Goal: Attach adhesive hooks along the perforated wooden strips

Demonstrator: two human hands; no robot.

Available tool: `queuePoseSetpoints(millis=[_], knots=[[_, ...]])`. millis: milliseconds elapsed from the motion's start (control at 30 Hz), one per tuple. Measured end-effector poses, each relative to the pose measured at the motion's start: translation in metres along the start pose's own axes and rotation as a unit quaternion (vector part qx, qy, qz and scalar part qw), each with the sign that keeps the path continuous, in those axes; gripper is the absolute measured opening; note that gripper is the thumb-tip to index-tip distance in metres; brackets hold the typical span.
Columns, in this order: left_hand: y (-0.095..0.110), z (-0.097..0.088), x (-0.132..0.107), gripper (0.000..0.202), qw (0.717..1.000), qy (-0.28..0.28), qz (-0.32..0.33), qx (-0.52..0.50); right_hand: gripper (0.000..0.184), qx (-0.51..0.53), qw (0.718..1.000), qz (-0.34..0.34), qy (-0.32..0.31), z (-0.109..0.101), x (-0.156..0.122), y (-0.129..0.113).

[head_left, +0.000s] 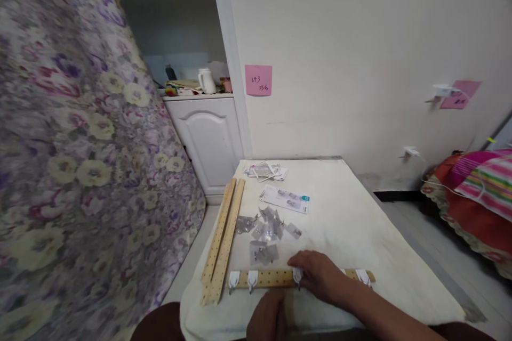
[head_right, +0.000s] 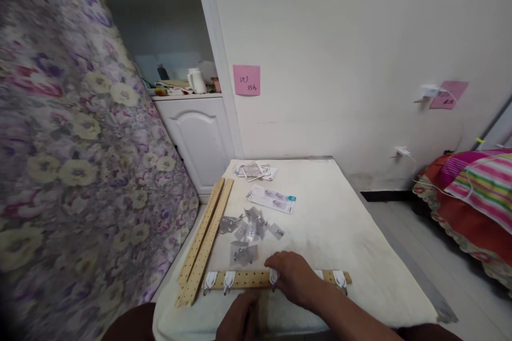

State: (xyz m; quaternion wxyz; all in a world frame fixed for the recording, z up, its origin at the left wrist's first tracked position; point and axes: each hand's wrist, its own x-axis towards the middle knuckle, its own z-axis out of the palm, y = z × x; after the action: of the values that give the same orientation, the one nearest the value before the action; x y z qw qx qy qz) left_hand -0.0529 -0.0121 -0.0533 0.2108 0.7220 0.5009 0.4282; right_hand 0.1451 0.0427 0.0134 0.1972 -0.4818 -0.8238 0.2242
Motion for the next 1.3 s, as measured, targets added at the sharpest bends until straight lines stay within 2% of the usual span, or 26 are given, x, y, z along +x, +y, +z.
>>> queuePoseSetpoints(millis=[167, 433, 600, 733, 867, 1033, 1133, 1233, 1300], knots=[[0.000, 0.003, 0.000, 0.026, 1.000, -0.010, 0.004, 0.005, 0.044, -0.016, 1.000, 0.005, 0.000, 0.010, -0.003, 0.004], [-0.014, 0.013, -0.003, 0.023, 0.998, -0.042, 0.027, 0.033, 0.041, -0.014, 1.000, 0.011, -0.013, 0.007, -0.003, 0.003], [-0.006, 0.014, 0.000, 0.023, 0.998, -0.038, 0.022, 0.035, 0.043, -0.014, 1.000, 0.017, -0.020, 0.002, -0.003, 0.003], [-0.004, 0.015, 0.001, 0.025, 0.997, -0.035, 0.046, 0.060, 0.042, -0.020, 0.999, 0.020, -0.025, -0.004, -0.005, 0.000], [-0.016, 0.025, 0.000, 0.029, 0.988, -0.037, 0.093, 0.122, 0.035, -0.028, 0.999, 0.021, -0.030, -0.006, -0.003, -0.004], [-0.026, 0.034, 0.004, 0.032, 0.970, 0.019, 0.137, 0.199, 0.031, 0.012, 0.999, 0.031, -0.037, -0.006, -0.001, -0.006], [-0.018, 0.028, 0.010, 0.035, 0.964, -0.013, 0.160, 0.212, 0.031, 0.016, 0.998, 0.046, -0.030, -0.005, -0.002, -0.004], [-0.006, 0.023, 0.016, 0.035, 0.968, -0.064, 0.133, 0.201, 0.032, 0.020, 0.998, 0.050, -0.025, -0.007, -0.004, 0.000], [0.000, 0.024, 0.020, 0.029, 0.975, -0.068, 0.083, 0.195, 0.032, 0.038, 0.998, 0.057, -0.007, -0.011, -0.006, 0.008]])
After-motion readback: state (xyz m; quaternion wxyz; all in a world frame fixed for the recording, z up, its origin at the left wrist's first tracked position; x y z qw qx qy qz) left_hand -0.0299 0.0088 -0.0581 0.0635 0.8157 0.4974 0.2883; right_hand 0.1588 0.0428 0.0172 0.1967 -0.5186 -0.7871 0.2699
